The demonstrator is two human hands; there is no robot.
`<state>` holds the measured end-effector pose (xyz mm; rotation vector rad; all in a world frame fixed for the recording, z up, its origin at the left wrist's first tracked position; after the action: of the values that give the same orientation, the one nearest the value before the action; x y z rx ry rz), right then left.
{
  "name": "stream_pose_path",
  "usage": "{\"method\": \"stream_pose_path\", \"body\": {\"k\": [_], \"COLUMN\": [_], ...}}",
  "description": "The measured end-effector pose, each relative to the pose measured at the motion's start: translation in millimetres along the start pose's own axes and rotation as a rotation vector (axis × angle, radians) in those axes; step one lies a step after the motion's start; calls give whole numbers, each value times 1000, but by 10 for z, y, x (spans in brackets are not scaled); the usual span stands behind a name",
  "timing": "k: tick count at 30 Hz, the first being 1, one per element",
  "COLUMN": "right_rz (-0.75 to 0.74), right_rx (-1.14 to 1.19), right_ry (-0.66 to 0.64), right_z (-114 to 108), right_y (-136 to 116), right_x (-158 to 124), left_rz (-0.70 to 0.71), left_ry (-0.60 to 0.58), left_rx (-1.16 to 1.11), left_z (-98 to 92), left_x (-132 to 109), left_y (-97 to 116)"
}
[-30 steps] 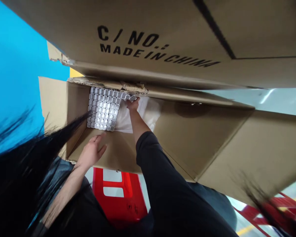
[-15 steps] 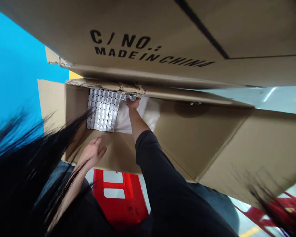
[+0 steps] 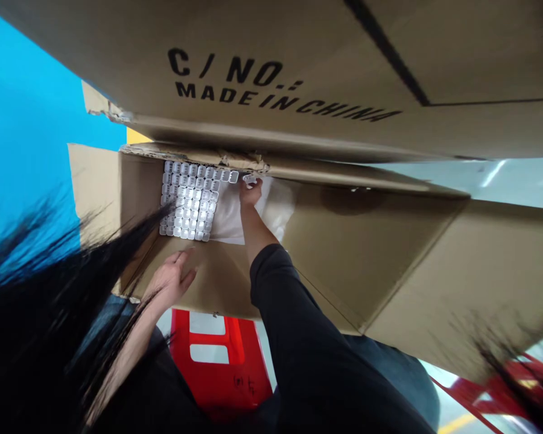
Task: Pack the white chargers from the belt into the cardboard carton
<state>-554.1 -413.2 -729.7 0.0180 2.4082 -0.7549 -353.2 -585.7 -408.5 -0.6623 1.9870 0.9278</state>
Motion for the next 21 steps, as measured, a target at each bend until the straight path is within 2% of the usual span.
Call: {"method": "stream_pose_path", "body": {"k": [3,8,10,13,15,17,21], "right_rz": [51,118,157,138,95,33,-173], "right_rx": [110,438,405,245,195,209,264], "right_ry": [104,92,37,-135,-215,-248,-280], "right_z": [-65,9,-20,-200,-435,-756,-1525], "right_y": [16,-113,-162,-291,-457,-702,-1335], "right_x": [-58,-89,-148,-378,-676,-1117,-2301], "left_rz": [-2,20,36,44,43,40,65], "left_ry": [4,24,39,54,75,115,196], "left_rx": [-1,15,23,23,9,-6,-46], "left_z": [-7,20,28,-1,-68,-163,-286], "left_x": [-3,-12,-3,59,122,166,143], "left_y": [7,-14,-46,-138,-222,-302,-391]}}
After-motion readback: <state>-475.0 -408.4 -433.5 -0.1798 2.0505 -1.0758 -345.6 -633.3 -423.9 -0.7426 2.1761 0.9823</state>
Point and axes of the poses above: each hand's wrist, its own x-axis towards the middle knuckle, its own z-axis out of the palm, y = z × x, the point moved 3 cm from there along x, towards the middle knuckle, and after that the axes turned 8 degrees about -z, right-handed, at the moved point
